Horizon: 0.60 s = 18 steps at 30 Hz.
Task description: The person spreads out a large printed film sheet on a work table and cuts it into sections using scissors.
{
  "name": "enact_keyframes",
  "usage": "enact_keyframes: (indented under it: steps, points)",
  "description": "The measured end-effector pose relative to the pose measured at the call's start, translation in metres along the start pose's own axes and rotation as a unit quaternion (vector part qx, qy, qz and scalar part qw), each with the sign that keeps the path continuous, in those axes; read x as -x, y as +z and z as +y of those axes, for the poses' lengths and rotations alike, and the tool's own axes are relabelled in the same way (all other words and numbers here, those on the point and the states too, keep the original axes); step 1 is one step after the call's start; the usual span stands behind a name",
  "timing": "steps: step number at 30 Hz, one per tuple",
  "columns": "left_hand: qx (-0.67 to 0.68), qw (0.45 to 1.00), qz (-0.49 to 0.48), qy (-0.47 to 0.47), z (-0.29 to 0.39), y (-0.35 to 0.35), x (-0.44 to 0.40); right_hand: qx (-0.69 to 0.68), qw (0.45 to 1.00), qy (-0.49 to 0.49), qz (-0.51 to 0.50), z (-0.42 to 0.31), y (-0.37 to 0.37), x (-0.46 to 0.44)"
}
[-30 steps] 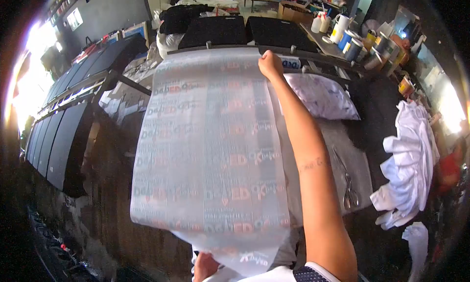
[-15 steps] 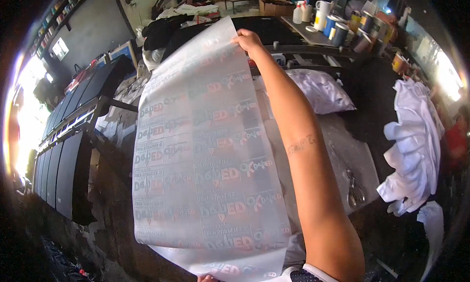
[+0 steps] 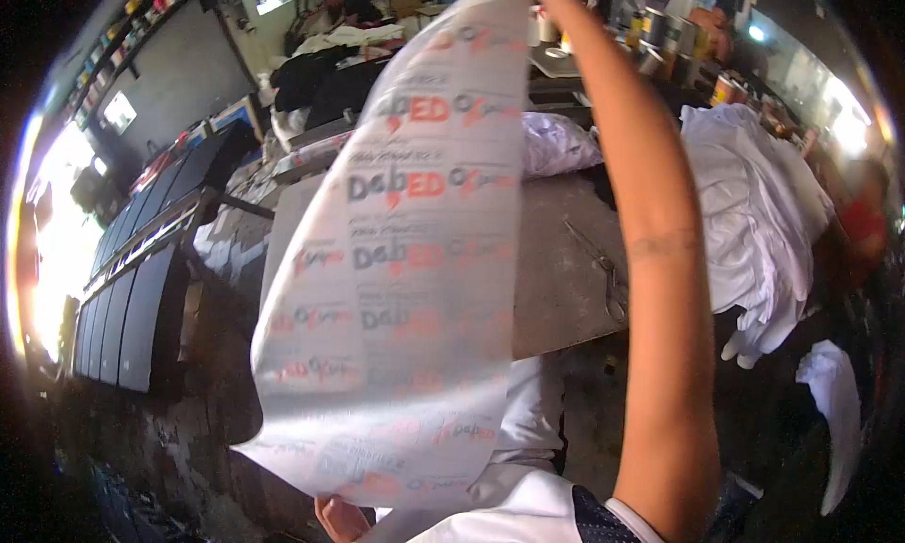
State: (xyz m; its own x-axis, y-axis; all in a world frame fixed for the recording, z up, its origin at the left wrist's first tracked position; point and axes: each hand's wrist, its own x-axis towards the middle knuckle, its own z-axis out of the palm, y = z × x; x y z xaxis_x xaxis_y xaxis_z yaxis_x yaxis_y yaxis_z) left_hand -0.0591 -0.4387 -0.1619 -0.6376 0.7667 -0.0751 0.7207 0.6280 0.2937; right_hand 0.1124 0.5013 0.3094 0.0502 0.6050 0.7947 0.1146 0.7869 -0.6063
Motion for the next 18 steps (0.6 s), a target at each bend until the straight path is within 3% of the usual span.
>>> enact_keyframes:
  steps: [1,2,3,4,5,7,10,12,14,18]
  points:
    - [0.001,1.0,0.005,-0.009,0.015,-0.004,0.004,0.074,0.996,-0.05,0.003,-0.013,-0.028,-0.007]
    - [0.28,0.948,0.136,-0.065,0.046,-0.016,0.007,0.049,0.993,-0.105,0.015,-0.006,-0.05,-0.022]
    - [0.53,0.801,0.255,-0.11,0.079,-0.04,0.0,0.033,0.998,-0.048,0.029,-0.02,-0.079,-0.027]
    - [0.533,0.798,0.258,-0.111,0.106,-0.073,-0.014,0.09,0.993,-0.021,0.076,-0.037,-0.103,-0.037]
    - [0.643,0.736,0.205,-0.052,0.143,-0.119,-0.037,0.041,0.991,-0.025,0.127,-0.023,-0.136,-0.072]
    - [0.759,0.638,0.127,0.034,0.168,-0.148,-0.066,0.048,0.987,-0.01,0.155,-0.04,-0.204,-0.076]
    - [0.804,0.581,0.085,0.092,0.171,-0.145,-0.116,0.065,0.98,0.0,0.188,-0.054,-0.312,-0.062]
    - [0.82,0.563,0.098,0.036,0.206,-0.16,-0.145,0.07,0.977,0.018,0.203,-0.059,-0.376,-0.037]
    - [0.842,0.529,-0.002,0.109,0.201,-0.147,-0.187,0.07,0.971,0.053,0.222,-0.054,-0.439,0.001]
    - [0.818,0.541,-0.088,0.177,0.248,-0.162,-0.254,0.073,0.949,0.124,0.279,-0.05,-0.545,0.104]
